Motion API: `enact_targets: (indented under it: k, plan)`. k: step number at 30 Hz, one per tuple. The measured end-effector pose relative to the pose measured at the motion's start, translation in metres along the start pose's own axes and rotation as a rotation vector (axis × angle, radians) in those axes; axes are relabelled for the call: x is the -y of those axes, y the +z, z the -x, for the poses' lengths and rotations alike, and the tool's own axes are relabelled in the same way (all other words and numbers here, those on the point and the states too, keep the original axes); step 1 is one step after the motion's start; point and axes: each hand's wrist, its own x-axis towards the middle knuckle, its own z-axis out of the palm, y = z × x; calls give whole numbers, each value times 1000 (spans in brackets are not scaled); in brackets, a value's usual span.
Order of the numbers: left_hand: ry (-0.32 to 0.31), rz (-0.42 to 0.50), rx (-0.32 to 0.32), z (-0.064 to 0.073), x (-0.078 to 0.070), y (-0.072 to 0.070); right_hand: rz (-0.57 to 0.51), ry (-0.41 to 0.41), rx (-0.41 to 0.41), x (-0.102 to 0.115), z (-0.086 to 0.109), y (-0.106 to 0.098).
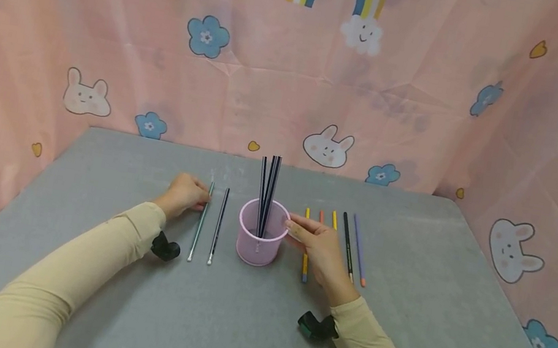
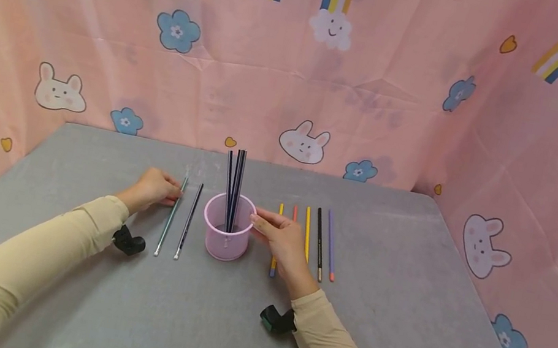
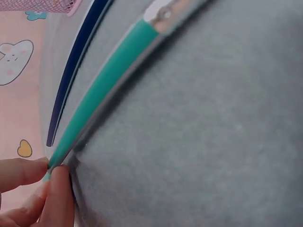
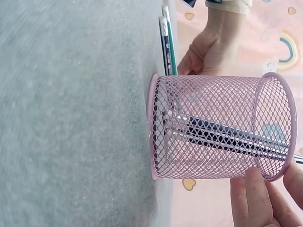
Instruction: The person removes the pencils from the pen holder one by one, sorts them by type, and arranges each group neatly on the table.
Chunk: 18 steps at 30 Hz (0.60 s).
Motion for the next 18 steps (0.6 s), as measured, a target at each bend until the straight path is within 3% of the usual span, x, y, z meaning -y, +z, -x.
enact_targets:
  k: [11, 18]
  plan:
    - [56, -115, -63, 1, -1, 1, 9, 9, -3, 0, -2, 0]
    - [153, -2, -53, 18, -20, 2, -7, 9, -5, -2, -3, 1]
